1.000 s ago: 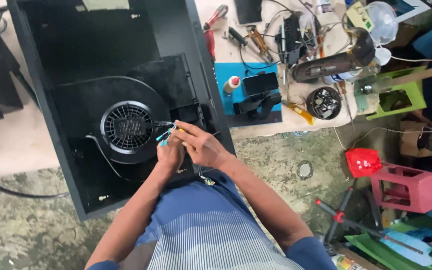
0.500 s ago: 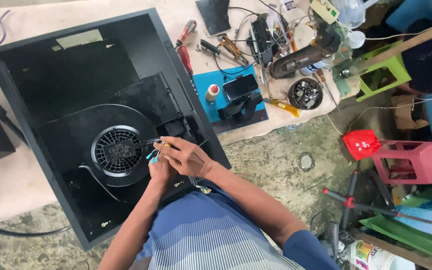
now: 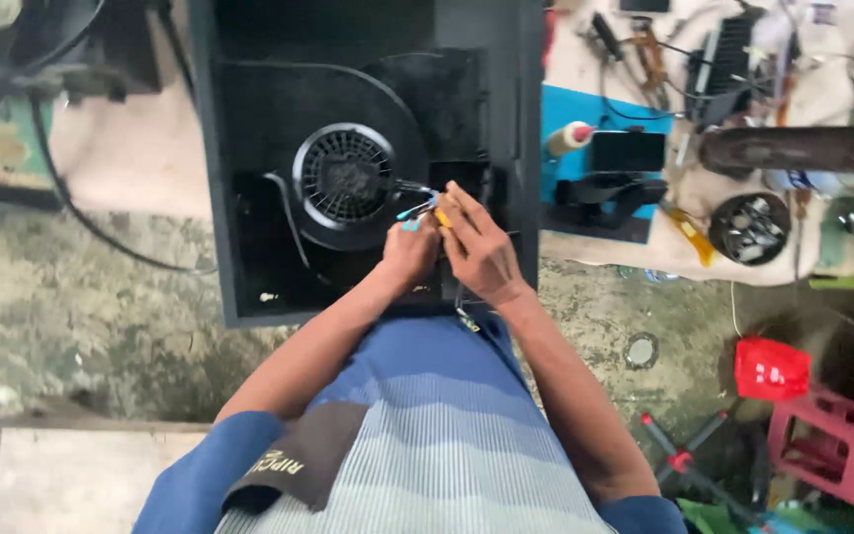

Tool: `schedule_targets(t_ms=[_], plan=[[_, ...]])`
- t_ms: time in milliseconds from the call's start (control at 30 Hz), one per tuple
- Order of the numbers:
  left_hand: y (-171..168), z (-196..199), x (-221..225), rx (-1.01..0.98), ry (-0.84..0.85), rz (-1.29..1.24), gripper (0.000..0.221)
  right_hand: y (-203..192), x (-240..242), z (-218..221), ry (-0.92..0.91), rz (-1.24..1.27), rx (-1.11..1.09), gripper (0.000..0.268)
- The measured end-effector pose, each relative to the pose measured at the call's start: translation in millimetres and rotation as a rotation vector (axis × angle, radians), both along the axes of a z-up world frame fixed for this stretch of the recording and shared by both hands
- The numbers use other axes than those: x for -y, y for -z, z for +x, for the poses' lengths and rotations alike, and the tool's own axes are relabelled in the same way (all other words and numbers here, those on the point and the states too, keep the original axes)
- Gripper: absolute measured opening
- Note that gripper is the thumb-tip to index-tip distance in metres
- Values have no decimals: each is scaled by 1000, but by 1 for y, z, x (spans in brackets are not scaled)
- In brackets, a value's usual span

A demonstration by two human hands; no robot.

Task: Connecting internal electrical wiring to a fan motor inside an appliance housing

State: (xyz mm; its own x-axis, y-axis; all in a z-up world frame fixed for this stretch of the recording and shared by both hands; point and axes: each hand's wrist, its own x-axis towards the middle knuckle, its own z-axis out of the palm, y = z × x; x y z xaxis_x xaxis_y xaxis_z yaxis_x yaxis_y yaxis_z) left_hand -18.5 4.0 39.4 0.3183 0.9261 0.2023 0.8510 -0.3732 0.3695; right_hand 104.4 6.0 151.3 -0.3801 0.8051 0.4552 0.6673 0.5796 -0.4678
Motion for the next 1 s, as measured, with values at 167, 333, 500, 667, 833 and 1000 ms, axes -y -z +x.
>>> schedule_targets(t_ms=[167, 333, 500, 667, 833, 1000], plan=[[45, 2, -10, 44, 27, -176, 10, 4, 0, 1, 55, -56, -35, 29], [18, 0, -15, 245, -63, -422, 13, -3, -13, 0, 92, 41, 13, 46], [104, -26, 13, 1368, -130, -794, 13, 20, -4, 2, 176, 110, -16, 29], [63, 4, -2, 1539, -545, -915, 27, 19, -9, 7, 245, 112, -33, 23], [-19, -5, -9, 542, -511, -918, 51, 6, 2, -1, 103, 44, -125, 28], [-3, -11, -26, 363, -258, -937, 63, 28, 2, -1, 248, 159, -82, 33]])
